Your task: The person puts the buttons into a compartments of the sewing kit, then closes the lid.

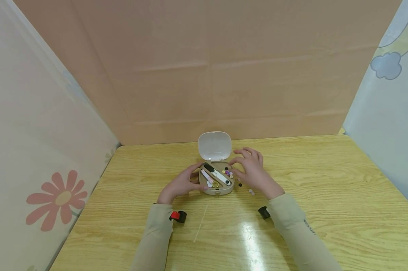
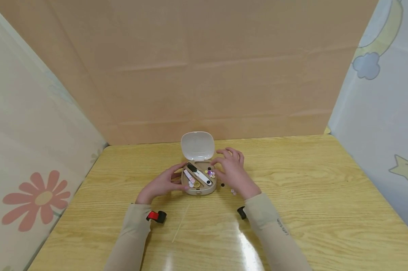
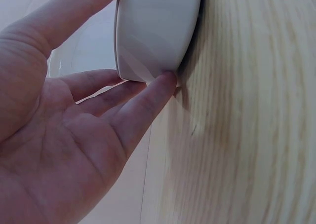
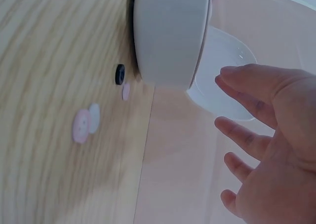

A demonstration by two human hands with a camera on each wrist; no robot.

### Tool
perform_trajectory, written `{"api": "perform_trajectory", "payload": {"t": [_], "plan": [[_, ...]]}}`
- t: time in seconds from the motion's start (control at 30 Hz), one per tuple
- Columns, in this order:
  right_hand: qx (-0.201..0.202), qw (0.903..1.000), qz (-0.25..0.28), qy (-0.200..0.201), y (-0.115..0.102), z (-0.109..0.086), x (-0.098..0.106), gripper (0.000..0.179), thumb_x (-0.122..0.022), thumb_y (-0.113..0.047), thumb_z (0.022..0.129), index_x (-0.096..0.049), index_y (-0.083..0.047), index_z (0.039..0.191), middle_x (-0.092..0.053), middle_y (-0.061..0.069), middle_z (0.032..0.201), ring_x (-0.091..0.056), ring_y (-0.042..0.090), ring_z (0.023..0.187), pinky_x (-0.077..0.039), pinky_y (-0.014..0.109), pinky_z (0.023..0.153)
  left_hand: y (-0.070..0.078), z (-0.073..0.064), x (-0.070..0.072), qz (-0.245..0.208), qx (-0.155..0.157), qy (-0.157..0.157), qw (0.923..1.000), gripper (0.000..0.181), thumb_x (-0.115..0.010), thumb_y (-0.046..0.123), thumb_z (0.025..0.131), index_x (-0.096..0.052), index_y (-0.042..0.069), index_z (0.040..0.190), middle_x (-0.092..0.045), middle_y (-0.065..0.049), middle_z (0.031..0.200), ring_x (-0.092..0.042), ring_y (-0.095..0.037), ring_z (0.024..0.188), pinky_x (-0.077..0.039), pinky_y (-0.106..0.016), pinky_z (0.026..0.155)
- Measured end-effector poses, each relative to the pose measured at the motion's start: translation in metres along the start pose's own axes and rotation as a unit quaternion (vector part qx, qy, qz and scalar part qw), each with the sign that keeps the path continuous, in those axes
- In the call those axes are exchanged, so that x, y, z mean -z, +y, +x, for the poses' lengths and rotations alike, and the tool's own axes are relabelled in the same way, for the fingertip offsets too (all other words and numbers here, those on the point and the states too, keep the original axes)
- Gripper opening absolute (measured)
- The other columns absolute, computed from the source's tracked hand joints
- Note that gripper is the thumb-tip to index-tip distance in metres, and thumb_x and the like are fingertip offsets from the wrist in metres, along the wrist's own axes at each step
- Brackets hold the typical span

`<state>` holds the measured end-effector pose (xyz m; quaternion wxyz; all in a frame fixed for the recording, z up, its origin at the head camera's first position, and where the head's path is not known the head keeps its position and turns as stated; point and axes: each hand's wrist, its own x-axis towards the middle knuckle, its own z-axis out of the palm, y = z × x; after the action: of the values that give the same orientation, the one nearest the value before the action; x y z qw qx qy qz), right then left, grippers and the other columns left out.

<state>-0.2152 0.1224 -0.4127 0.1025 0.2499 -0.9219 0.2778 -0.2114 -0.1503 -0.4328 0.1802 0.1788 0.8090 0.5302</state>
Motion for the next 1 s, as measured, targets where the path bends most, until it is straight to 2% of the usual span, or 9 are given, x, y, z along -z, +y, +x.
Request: {"api": "perform_trajectory", "payload": {"t": [0.2,0.4,1.0], "plan": [[-0.008,0.9999,0.013,-0.003,0.001,-0.003,0.005,0.018,-0.073,-0.013,0.085,-0.071,-0.013,0.103,-0.045,0.017,0.139,-0.021,0.043,0.133,-0.008,0.064,0.103,-0.001,0.0,0.001,0.003,-0.011,-0.006,0.9999,0.089,-0.08,0.01,0.079,-0.028,0.012,0.151,-0.028,-0.006,0.153,-0.032,-0.034,0.135,-0.041,-0.039,0.103],[-0.019,0.9993,0.034,0.002,0.005,-0.004,0.006,0.018,-0.073,-0.012,0.085,-0.071,-0.013,0.103,-0.045,0.017,0.14,-0.018,0.044,0.133,-0.006,0.066,0.102,-0.001,0.0,0.001,0.004,-0.01,-0.006,0.9999,0.089,-0.08,0.011,0.079,-0.028,0.014,0.151,-0.028,-0.005,0.153,-0.032,-0.034,0.135,-0.041,-0.039,0.103],[-0.045,0.9975,0.054,-0.01,0.026,-0.01,-0.001,0.017,-0.072,-0.013,0.086,-0.069,-0.01,0.103,-0.044,0.021,0.139,-0.018,0.049,0.133,-0.004,0.067,0.104,-0.001,0.0,0.001,0.003,-0.009,-0.004,0.9999,0.09,-0.081,0.012,0.078,-0.029,0.014,0.151,-0.028,-0.006,0.153,-0.033,-0.034,0.135,-0.041,-0.039,0.102]]}}
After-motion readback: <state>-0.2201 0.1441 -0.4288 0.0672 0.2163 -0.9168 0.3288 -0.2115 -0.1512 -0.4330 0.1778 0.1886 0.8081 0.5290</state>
